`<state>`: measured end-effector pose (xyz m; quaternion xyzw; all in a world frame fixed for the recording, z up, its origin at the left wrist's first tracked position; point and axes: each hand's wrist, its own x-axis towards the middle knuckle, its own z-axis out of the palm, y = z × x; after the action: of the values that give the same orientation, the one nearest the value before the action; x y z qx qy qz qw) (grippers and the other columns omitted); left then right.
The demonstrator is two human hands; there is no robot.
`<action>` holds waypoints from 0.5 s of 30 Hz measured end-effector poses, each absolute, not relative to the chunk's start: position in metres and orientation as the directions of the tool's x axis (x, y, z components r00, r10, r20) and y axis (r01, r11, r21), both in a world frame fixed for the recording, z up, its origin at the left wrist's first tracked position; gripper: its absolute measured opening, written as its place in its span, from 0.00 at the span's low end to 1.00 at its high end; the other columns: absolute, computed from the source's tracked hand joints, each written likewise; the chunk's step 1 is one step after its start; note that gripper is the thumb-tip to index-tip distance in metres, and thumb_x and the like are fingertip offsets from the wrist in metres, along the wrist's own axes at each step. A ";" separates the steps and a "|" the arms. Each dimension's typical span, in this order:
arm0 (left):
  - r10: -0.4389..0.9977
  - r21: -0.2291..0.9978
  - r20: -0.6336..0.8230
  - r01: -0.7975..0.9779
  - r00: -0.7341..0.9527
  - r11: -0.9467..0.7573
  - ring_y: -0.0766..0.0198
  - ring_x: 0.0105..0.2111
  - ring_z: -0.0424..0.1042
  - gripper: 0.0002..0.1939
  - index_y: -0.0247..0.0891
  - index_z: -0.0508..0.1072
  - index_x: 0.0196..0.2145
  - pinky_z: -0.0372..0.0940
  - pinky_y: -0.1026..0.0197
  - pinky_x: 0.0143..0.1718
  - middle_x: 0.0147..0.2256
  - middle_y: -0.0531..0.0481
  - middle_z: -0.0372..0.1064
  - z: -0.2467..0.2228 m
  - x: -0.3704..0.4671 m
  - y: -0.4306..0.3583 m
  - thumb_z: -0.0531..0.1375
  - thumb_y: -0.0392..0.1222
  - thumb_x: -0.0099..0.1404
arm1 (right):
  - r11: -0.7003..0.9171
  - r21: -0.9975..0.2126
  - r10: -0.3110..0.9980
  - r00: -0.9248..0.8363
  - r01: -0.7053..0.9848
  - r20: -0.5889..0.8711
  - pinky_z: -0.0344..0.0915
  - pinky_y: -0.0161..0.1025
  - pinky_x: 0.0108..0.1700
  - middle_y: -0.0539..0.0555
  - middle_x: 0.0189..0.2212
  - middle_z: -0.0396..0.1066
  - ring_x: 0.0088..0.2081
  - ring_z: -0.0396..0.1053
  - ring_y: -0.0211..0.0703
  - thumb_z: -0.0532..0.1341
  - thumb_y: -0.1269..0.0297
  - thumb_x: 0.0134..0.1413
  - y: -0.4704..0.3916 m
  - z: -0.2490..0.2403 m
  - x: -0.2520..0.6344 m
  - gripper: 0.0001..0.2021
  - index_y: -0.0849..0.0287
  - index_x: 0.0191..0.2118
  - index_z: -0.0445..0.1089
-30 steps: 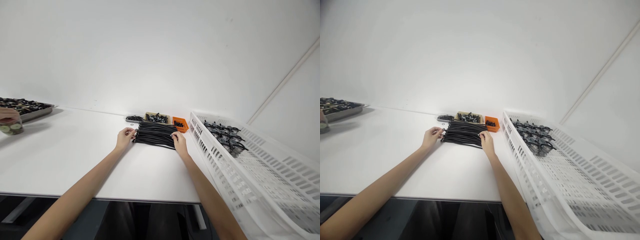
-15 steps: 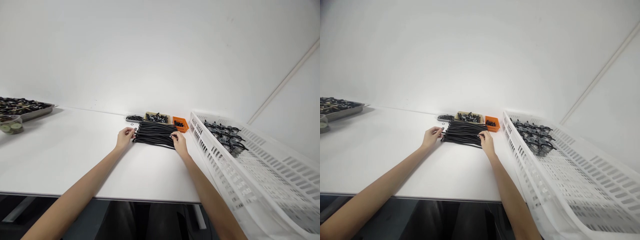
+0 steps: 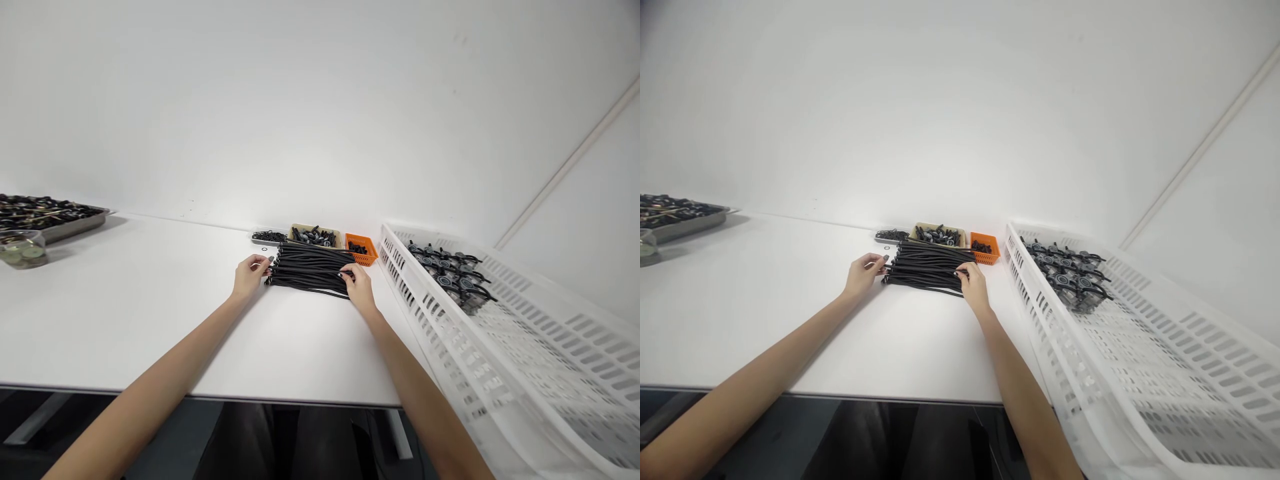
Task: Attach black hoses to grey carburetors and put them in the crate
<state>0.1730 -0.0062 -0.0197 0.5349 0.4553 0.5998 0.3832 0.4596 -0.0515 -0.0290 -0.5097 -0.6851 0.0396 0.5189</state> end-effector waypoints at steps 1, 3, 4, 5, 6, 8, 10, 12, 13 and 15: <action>0.946 0.955 0.295 0.028 -0.134 -0.294 0.64 0.24 0.70 0.24 0.35 0.72 0.27 0.69 0.60 0.29 0.26 0.50 0.68 -0.020 0.173 -0.006 0.66 0.61 0.45 | 0.477 -0.585 0.740 0.059 0.656 0.670 0.64 0.42 0.39 0.55 0.35 0.70 0.39 0.68 0.46 0.53 0.67 0.53 -0.051 -0.029 0.460 0.06 0.56 0.33 0.68; 0.945 0.954 0.299 0.031 -0.133 -0.297 0.64 0.24 0.70 0.24 0.35 0.72 0.27 0.69 0.61 0.29 0.26 0.50 0.68 -0.020 0.173 -0.006 0.66 0.61 0.45 | 0.479 -0.584 0.739 0.058 0.655 0.672 0.64 0.42 0.39 0.55 0.35 0.70 0.39 0.68 0.46 0.53 0.67 0.53 -0.051 -0.029 0.460 0.06 0.56 0.33 0.68; 0.945 0.954 0.300 0.033 -0.133 -0.299 0.64 0.24 0.70 0.24 0.35 0.72 0.27 0.69 0.61 0.29 0.26 0.50 0.69 -0.021 0.173 -0.006 0.66 0.61 0.45 | 0.480 -0.582 0.738 0.057 0.656 0.672 0.64 0.42 0.39 0.55 0.35 0.70 0.39 0.68 0.46 0.53 0.67 0.53 -0.051 -0.029 0.460 0.07 0.56 0.33 0.68; 0.944 0.953 0.302 0.034 -0.132 -0.300 0.64 0.24 0.70 0.24 0.35 0.72 0.27 0.69 0.61 0.29 0.26 0.50 0.68 -0.021 0.173 -0.005 0.66 0.61 0.45 | 0.480 -0.581 0.738 0.056 0.657 0.672 0.64 0.42 0.39 0.55 0.35 0.71 0.39 0.68 0.46 0.53 0.67 0.53 -0.051 -0.029 0.459 0.07 0.56 0.33 0.68; 0.944 0.953 0.304 0.034 -0.130 -0.302 0.65 0.24 0.70 0.24 0.35 0.72 0.27 0.69 0.61 0.29 0.26 0.50 0.68 -0.021 0.173 -0.005 0.66 0.61 0.45 | 0.480 -0.580 0.738 0.055 0.658 0.672 0.64 0.42 0.39 0.55 0.35 0.71 0.39 0.68 0.46 0.53 0.68 0.52 -0.051 -0.029 0.459 0.07 0.56 0.33 0.68; 0.943 0.952 0.307 0.033 -0.129 -0.306 0.65 0.24 0.70 0.24 0.36 0.71 0.27 0.69 0.61 0.29 0.26 0.50 0.68 -0.022 0.173 -0.005 0.66 0.60 0.45 | 0.479 -0.582 0.741 0.053 0.658 0.670 0.64 0.42 0.40 0.55 0.35 0.71 0.39 0.68 0.46 0.54 0.68 0.52 -0.052 -0.029 0.459 0.06 0.56 0.33 0.68; 0.942 0.951 0.309 0.032 -0.130 -0.308 0.65 0.24 0.70 0.23 0.36 0.71 0.26 0.69 0.61 0.29 0.26 0.50 0.68 -0.022 0.173 -0.005 0.66 0.60 0.45 | 0.478 -0.583 0.742 0.053 0.657 0.668 0.64 0.42 0.40 0.55 0.35 0.71 0.39 0.68 0.47 0.54 0.68 0.52 -0.052 -0.028 0.459 0.06 0.56 0.33 0.68; 0.941 0.950 0.311 0.030 -0.132 -0.309 0.65 0.24 0.70 0.23 0.36 0.71 0.26 0.69 0.61 0.29 0.26 0.50 0.68 -0.022 0.173 -0.005 0.66 0.60 0.45 | 0.478 -0.582 0.741 0.053 0.658 0.669 0.64 0.42 0.40 0.55 0.35 0.71 0.39 0.68 0.47 0.54 0.68 0.52 -0.052 -0.028 0.459 0.06 0.56 0.33 0.68; 0.941 0.950 0.311 0.029 -0.132 -0.310 0.65 0.24 0.70 0.24 0.36 0.71 0.26 0.69 0.60 0.29 0.26 0.50 0.68 -0.022 0.172 -0.004 0.66 0.60 0.44 | 0.478 -0.581 0.740 0.053 0.659 0.670 0.64 0.42 0.40 0.55 0.35 0.71 0.39 0.68 0.47 0.54 0.68 0.52 -0.052 -0.028 0.459 0.06 0.56 0.33 0.68; 0.942 0.950 0.311 0.029 -0.130 -0.310 0.65 0.24 0.70 0.24 0.36 0.71 0.27 0.69 0.60 0.29 0.25 0.50 0.68 -0.023 0.172 -0.004 0.66 0.61 0.44 | 0.479 -0.579 0.739 0.054 0.660 0.672 0.64 0.42 0.40 0.54 0.35 0.71 0.39 0.68 0.47 0.54 0.68 0.51 -0.052 -0.029 0.459 0.06 0.56 0.33 0.68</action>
<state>0.1723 -0.0041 -0.0226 0.5400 0.4492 0.6027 0.3787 0.4593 -0.0518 -0.0286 -0.5091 -0.6866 0.0382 0.5176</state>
